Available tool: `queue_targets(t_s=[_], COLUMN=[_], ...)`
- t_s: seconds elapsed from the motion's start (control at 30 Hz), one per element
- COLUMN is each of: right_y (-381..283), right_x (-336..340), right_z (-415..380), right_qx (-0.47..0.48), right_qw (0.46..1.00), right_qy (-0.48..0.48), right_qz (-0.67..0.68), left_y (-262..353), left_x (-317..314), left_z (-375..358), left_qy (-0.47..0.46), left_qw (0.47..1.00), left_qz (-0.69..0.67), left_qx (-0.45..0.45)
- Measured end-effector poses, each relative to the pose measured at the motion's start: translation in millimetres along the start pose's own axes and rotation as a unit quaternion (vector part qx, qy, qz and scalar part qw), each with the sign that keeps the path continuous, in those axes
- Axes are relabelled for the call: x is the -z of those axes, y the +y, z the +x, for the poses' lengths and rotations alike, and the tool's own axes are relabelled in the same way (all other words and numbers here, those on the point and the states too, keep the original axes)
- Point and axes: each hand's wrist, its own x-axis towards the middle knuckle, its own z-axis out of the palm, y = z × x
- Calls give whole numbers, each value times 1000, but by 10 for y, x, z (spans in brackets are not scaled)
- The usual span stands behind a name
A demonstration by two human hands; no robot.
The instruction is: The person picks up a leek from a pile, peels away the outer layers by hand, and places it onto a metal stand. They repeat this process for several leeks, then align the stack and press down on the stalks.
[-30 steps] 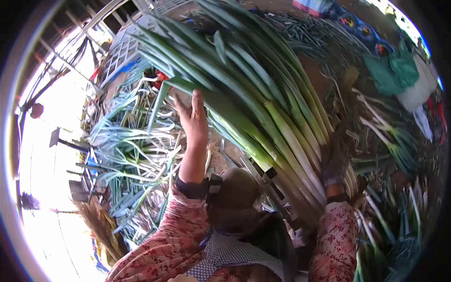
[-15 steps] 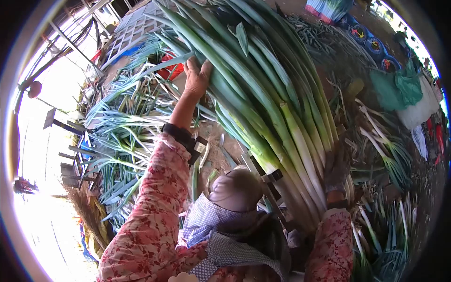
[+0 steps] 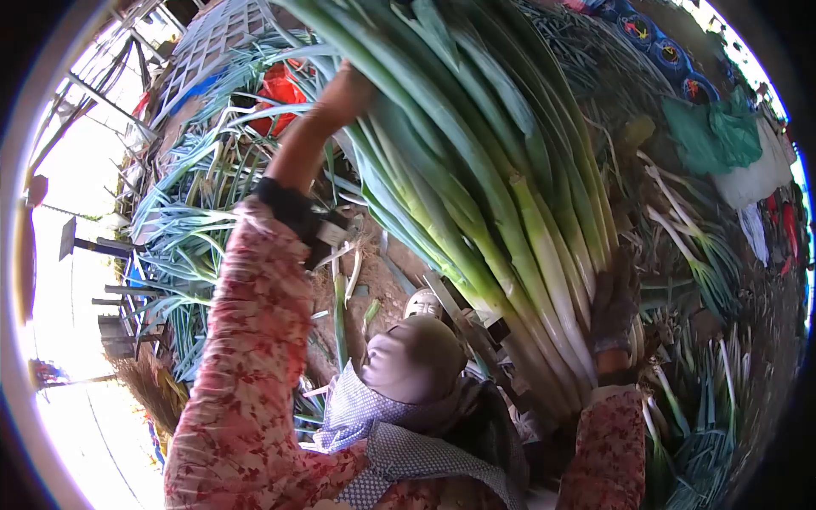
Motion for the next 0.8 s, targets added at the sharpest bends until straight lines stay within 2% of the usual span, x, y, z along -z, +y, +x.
queue_targets(t_s=[0.07, 0.1, 0.17, 0.2, 0.3, 0.43, 0.47, 0.5, 0.53, 0.6, 0.63, 0.67, 0.73, 0.77, 0.8], right_y=[-62, -99, -87, -54, -98, -162, -181, -205, -227, -199, -174, -224, -233, -175, -184], right_x=[38, 52, 51, 35, 37, 59, 74, 92, 115, 99, 111, 138, 133, 108, 119], right_z=[-22, -18, -5, -13, 0, 11, 26, 33, 21, 63, 42, 30, 46, 24, 0], right_qx=[-10, -13, -13, -13, -14, -20, -12, -6, -2, 22, 21, -10, -16, 12, -14], right_qw=[1000, 1000, 1000, 1000, 1000, 999, 999, 999, 999, 999, 999, 999, 999, 1000, 1000], right_qy=[-6, -8, -10, -12, -23, -39, -42, -46, -50, -36, -27, -21, -3, 2, -2], right_qz=[-4, -7, -10, -10, -8, -6, -4, -2, -1, -2, -8, 41, 32, -23, -27], left_y=[419, 610, 372, 358, 257, 26, 68, 103, -61, -392, -507, -660, -939, -1030, -1143], left_x=[563, 739, 719, 647, 528, 598, 596, 606, 517, 338, 264, 191, 57, -1, -43], left_z=[-160, -248, -267, -331, -340, -185, -136, -112, -139, -175, -224, -263, -397, -458, -521], left_qy=[-73, -77, -111, -75, -46, -125, -122, -129, -117, -86, -80, -78, -75, -76, -75], left_qw=[964, 962, 937, 928, 871, 861, 877, 877, 913, 901, 845, 821, 763, 729, 696], left_qz=[-229, -217, -299, -329, -451, -463, -441, -426, -372, -397, -468, -505, -597, -643, -681], left_qx=[114, 146, 139, 157, 187, 169, 149, 182, 124, 152, 247, 255, 236, 224, 213])
